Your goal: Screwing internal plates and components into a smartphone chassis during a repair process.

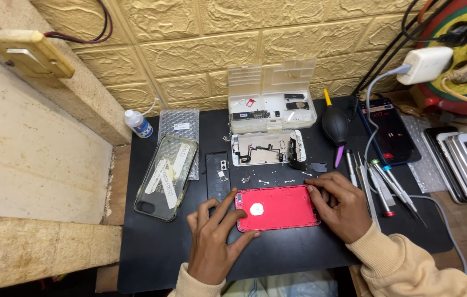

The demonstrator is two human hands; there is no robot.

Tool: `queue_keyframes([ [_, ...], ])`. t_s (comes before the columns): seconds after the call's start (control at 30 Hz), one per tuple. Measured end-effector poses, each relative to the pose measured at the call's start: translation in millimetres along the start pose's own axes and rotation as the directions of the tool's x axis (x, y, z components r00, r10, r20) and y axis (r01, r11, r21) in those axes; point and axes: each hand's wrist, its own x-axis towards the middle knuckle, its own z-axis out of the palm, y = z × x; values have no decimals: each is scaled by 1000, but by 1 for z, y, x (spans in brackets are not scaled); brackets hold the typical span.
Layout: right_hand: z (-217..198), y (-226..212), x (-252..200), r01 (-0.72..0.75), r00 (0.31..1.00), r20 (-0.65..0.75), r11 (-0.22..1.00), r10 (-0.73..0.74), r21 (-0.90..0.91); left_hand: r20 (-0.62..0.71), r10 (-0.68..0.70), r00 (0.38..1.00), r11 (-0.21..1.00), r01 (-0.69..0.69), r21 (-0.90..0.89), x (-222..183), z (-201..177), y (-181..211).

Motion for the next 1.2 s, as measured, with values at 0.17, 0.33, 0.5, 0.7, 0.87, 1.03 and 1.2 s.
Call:
queue_keyframes([
  [0.17,-1,3,-3,-14,1000,10,1000,14,10,6,-20,1000,1000,20,7,-2,1,0],
  [0.33,-3,7,-2,-75,992,104,997,73,22,32,-15,999,1000,16,-21,-1,2,0],
  [0.5,-8,4,-1,-132,974,188,991,129,5,-36,49,998,996,-51,-72,2,-5,6],
  [0.7,-17,-1,0,-268,917,326,961,231,73,-59,-26,998,826,-12,-564,6,-19,26],
  [0.87,-22,-10,4,-446,876,327,855,355,267,-64,-239,969,481,61,-875,10,-6,36],
  [1.03,-23,-10,2,-517,826,462,760,323,394,49,-562,826,133,148,-980,20,15,35],
  [1.2,-22,-19,-1,-564,792,570,618,218,548,160,-585,795,-47,164,-985,27,20,36],
])
